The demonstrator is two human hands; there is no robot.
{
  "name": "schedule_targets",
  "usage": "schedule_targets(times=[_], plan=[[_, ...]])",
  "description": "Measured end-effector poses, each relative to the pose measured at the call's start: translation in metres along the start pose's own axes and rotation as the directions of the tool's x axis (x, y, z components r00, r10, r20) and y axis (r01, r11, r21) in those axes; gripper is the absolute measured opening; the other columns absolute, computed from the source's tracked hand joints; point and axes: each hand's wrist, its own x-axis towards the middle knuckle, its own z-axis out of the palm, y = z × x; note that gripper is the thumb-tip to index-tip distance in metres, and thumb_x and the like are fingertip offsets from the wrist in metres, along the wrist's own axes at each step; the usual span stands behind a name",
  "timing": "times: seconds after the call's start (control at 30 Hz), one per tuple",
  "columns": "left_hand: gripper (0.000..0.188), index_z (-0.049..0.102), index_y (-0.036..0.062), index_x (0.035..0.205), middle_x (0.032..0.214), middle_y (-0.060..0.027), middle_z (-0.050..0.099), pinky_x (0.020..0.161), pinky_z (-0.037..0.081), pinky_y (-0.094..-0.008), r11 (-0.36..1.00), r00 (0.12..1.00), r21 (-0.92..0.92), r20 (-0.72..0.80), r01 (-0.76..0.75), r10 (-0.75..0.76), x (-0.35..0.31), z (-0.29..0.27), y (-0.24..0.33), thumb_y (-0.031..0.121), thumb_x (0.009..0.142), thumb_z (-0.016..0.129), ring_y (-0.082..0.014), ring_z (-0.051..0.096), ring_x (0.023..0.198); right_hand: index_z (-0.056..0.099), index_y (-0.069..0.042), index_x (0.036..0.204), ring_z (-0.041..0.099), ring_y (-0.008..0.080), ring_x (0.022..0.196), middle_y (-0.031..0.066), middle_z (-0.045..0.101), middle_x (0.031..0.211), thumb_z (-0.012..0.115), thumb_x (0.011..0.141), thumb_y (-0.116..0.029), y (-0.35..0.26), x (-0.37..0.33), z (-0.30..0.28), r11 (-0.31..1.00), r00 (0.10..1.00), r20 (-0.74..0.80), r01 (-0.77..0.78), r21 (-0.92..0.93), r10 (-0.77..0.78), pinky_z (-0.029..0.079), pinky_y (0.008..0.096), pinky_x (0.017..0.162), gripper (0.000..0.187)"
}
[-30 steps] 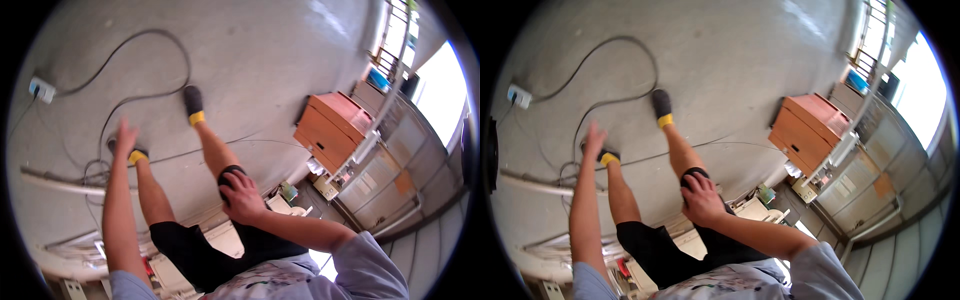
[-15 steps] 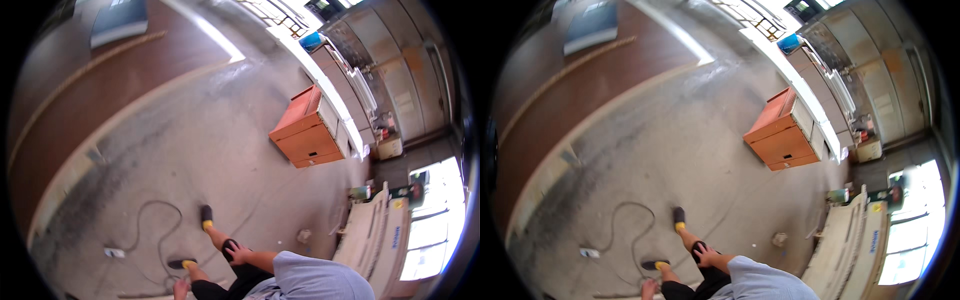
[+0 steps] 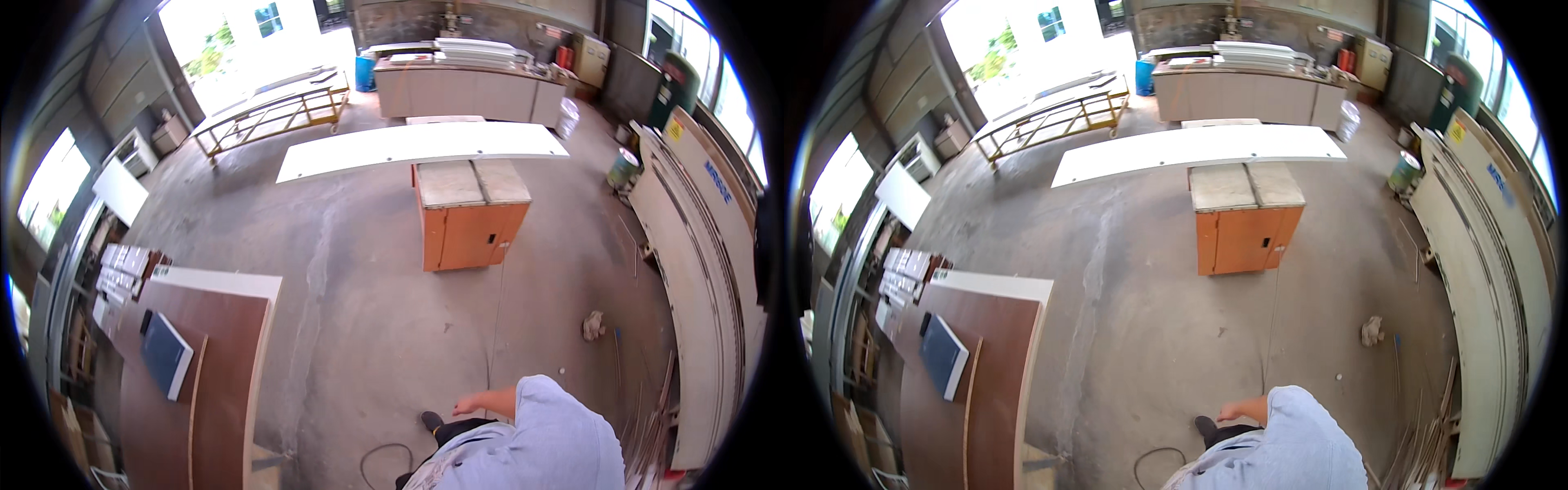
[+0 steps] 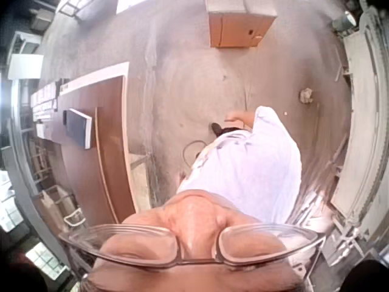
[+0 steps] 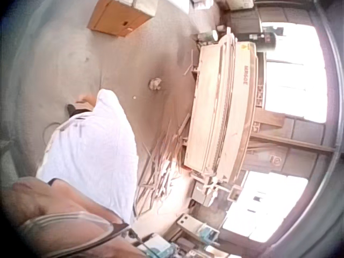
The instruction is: The person positions white wooden panels on a stand, retrieves a cloth from the floor, and wipes the surfaces of the panels by hand.
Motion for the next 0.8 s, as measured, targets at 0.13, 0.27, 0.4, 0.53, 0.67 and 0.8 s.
schedule_targets(times=[0.13,0.27,0.4,0.53,0.67,0.8], plan=[[0.037,0.059,-0.0047,0.125,0.098,-0.0129,0.073,0.065,0.056,-0.029,0.971,0.972,0.092,0.101,-0.222,0.212,0.02,0.037,0.109,0.015,0.094,0.064,-0.0191,0.07,0.077,0.071,-0.009,0.123,0.064,0.04,0.114,0.0194,0.069,0.125,0.056,0.091,-0.052,0.032,-0.036,-0.049,0.999,0.973,-0.231,0.016,0.039,-0.007,0.05,0.047,0.099,0.056],[0.038,0.058,-0.0041,0.128,0.103,-0.0144,0.073,0.068,0.055,-0.0281,0.784,0.801,0.245,0.377,-0.57,0.464,0.053,0.12,0.242,0.014,0.096,0.062,-0.0183,0.07,0.082,0.073,-0.012,0.121,0.064,0.039,0.114,0.0172,0.069,0.123,0.055,0.093,-0.047,0.081,-0.089,-0.034,0.928,0.888,-0.387,-0.106,0.357,0.25,0.05,0.0484,0.099,0.048],[0.038,0.058,-0.0034,0.129,0.104,-0.0143,0.073,0.067,0.054,-0.0266,0.781,0.834,0.366,0.438,-0.506,0.335,0.062,0.174,0.321,0.013,0.095,0.062,-0.0177,0.07,0.084,0.073,-0.015,0.119,0.065,0.0387,0.112,0.0165,0.07,0.121,0.055,0.094,-0.036,0.132,-0.133,0.031,0.711,0.794,-0.229,-0.324,0.624,0.562,0.051,0.052,0.097,0.038],[0.034,0.064,-0.0011,0.121,0.101,-0.0138,0.072,0.068,0.054,-0.0293,0.765,0.893,0.536,0.436,-0.357,0.111,0.099,0.198,0.317,0.021,0.095,0.063,-0.0188,0.07,0.085,0.075,-0.014,0.11,0.068,0.0357,0.104,0.0171,0.072,0.111,0.053,0.096,-0.04,0.2,-0.162,0.128,0.879,0.845,-0.301,-0.341,0.335,0.442,0.054,0.0524,0.086,0.036],[0.032,0.064,0.0001,0.118,0.099,-0.0122,0.072,0.067,0.054,-0.0289,0.647,0.94,0.751,0.3,-0.129,-0.161,0.106,0.251,0.312,0.022,0.095,0.062,-0.0181,0.068,0.083,0.077,-0.009,0.084,0.069,0.0343,0.08,0.0184,0.072,0.087,0.05,0.098,-0.041,0.217,-0.175,0.12,0.686,0.785,-0.136,-0.426,0.591,0.604,0.054,0.0516,0.075,0.044],[0.029,0.065,0.0013,0.115,0.096,-0.0107,0.071,0.066,0.053,-0.0285,0.505,0.908,0.848,0.327,-0.161,-0.26,0.119,0.358,0.359,0.023,0.096,0.062,-0.0173,0.067,0.081,0.073,-0.004,0.099,0.068,0.0374,0.072,0.0229,0.071,0.088,0.053,0.091,-0.039,0.235,-0.208,0.008,0.507,0.635,-0.252,-0.258,0.822,0.731,0.054,0.051,0.068,0.041]])
